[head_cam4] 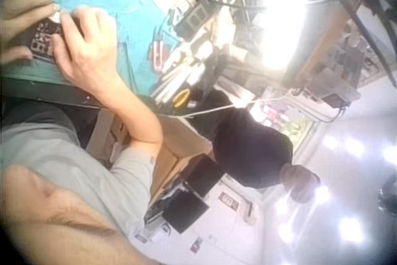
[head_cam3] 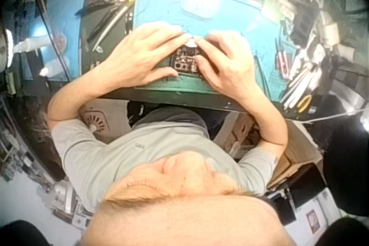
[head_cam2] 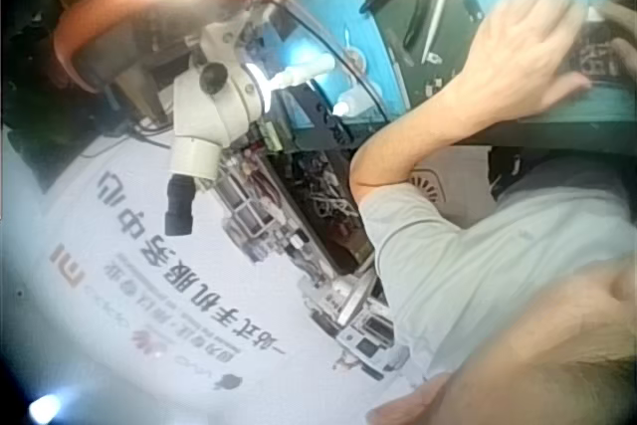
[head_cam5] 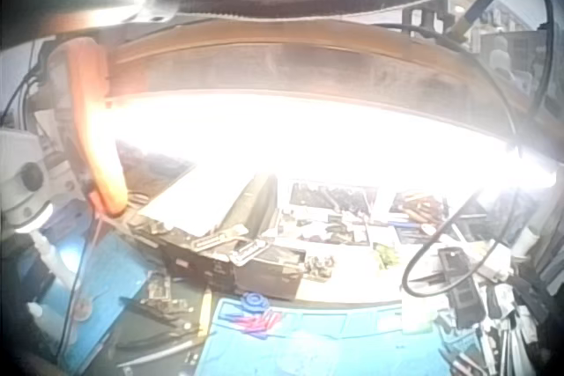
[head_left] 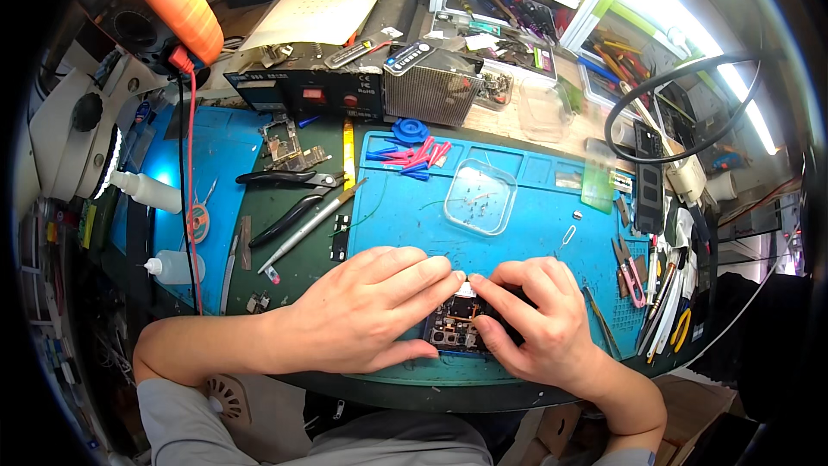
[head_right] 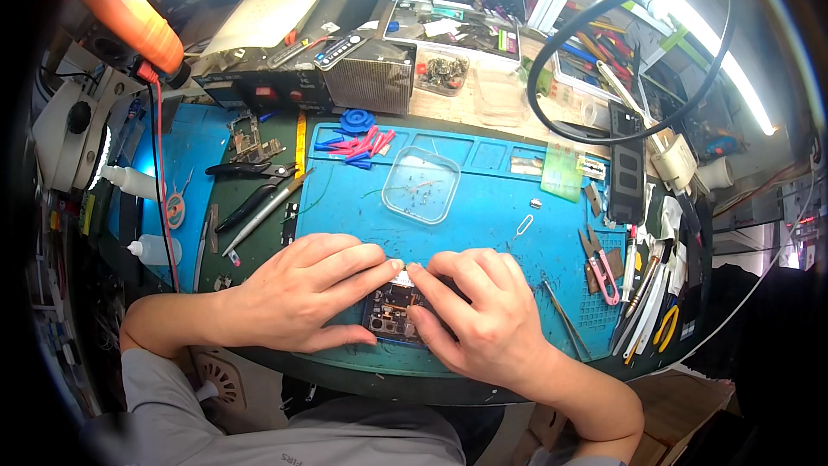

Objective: The person unpacks a new battery, removes the protective film, and installs it into a disassembled smartphone. They connect the battery ribbon cable, test the device, and then disconnect the cable again.

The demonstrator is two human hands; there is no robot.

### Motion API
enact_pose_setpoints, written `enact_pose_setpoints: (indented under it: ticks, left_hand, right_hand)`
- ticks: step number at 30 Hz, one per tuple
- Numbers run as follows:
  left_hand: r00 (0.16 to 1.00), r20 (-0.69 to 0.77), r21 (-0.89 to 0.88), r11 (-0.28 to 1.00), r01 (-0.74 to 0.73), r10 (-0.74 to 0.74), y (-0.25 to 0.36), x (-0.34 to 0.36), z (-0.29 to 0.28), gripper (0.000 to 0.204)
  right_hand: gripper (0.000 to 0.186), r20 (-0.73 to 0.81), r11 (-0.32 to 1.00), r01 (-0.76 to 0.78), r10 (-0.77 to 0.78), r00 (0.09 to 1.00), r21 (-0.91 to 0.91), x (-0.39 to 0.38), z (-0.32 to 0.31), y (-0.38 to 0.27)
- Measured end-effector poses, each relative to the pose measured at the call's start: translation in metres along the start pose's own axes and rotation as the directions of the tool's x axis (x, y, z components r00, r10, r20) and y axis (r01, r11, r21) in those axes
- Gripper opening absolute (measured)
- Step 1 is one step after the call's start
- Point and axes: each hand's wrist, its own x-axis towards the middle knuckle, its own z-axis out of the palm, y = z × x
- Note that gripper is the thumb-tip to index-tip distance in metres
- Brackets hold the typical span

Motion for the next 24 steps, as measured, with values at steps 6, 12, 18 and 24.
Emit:
enact_pose_setpoints:
  ticks: [6, 12, 18, 24]
  left_hand:
    - [1.000, -0.026, 0.062, 0.998, -0.003, 0.005, 0.002, -0.003, 0.005, 0.080]
    - [0.994, -0.090, 0.083, 0.995, -0.054, 0.062, 0.001, -0.006, 0.008, 0.075]
    - [0.997, -0.069, 0.060, 0.997, -0.043, 0.047, 0.001, -0.004, 0.009, 0.074]
    - [0.998, -0.060, 0.083, 0.996, -0.021, 0.026, 0.007, -0.005, 0.008, 0.074]
  right_hand:
    - [0.044, 0.022, 0.996, -0.004, 0.006, 1.000, -0.085, 0.000, -0.005, -0.008]
    - [0.055, 0.057, 0.988, 0.036, -0.028, 0.998, -0.150, -0.009, -0.007, -0.011]
    - [0.059, 0.072, 0.990, 0.006, 0.004, 0.997, -0.143, -0.012, -0.008, -0.013]
    - [0.065, 0.085, 0.998, -0.013, 0.019, 0.996, -0.066, -0.014, -0.013, -0.013]
